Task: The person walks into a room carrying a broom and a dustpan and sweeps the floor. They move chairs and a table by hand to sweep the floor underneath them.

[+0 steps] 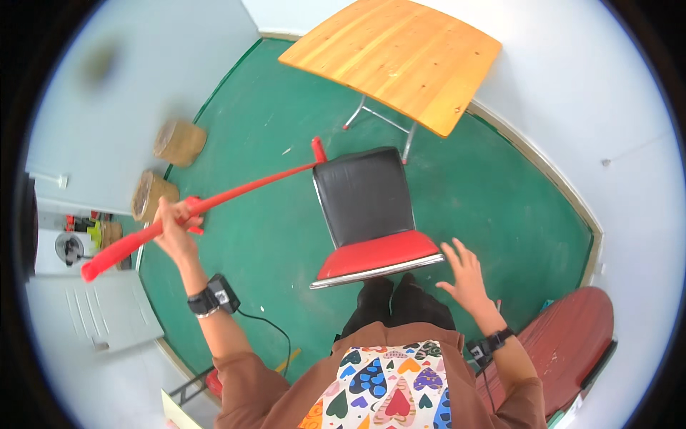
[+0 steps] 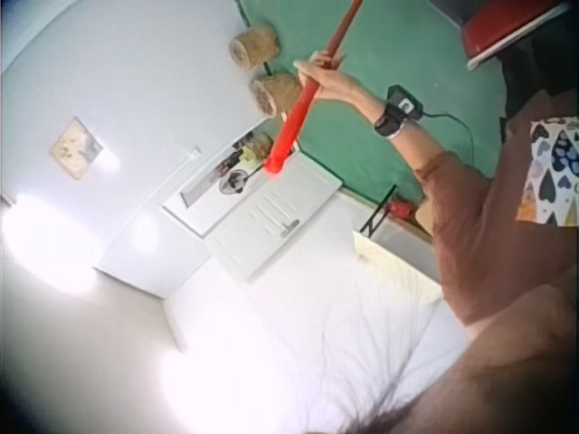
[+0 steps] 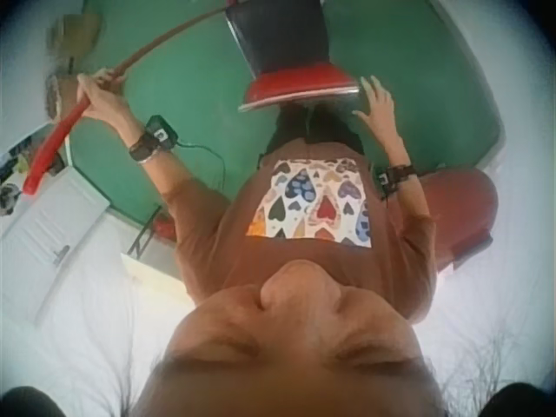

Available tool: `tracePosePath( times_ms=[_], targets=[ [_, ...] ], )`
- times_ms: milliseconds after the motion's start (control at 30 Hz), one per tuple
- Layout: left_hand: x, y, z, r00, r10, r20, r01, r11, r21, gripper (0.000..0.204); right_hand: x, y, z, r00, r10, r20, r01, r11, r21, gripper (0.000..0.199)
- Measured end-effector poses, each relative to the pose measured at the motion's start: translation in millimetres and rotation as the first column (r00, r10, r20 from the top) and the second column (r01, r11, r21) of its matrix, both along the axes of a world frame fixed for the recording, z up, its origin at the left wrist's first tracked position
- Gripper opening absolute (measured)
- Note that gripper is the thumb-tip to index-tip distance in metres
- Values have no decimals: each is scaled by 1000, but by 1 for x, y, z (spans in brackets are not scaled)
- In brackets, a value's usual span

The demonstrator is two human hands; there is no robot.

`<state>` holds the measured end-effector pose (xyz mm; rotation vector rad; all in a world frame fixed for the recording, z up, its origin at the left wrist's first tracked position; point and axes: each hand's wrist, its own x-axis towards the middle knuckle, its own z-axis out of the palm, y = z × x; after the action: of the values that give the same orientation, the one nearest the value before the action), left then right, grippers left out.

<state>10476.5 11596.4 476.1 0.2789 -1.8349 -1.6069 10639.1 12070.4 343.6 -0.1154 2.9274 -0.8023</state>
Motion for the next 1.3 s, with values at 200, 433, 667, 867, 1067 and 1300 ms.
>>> tracePosePath(
  times_ms=[200,433,667,867,1067,1300],
  targets=[
    [39,6,59,986,112,-126,-122,989,-79,39,-47,-32,-49,919,385,-80,-338,878,339,48],
    [58,12,86,898,370,-240,-389,920,-37,39,-71,28,-48,840,531,-113,-449,796,407,24],
    [45,52,71,958,258,-126,-276,949,-155,38,-101,194,-44,859,426,-282,-280,854,439,19],
    [18,103,23,1000,-7,9,10,951,-309,35,-41,285,-20,944,263,-198,-144,871,470,23],
    [6,165,-82,883,-215,416,376,856,-355,40,46,346,-41,995,47,-84,9,821,571,30],
    [41,183,-255,556,-211,804,818,307,-486,25,26,268,30,913,-355,203,379,920,-96,37]
  ],
)
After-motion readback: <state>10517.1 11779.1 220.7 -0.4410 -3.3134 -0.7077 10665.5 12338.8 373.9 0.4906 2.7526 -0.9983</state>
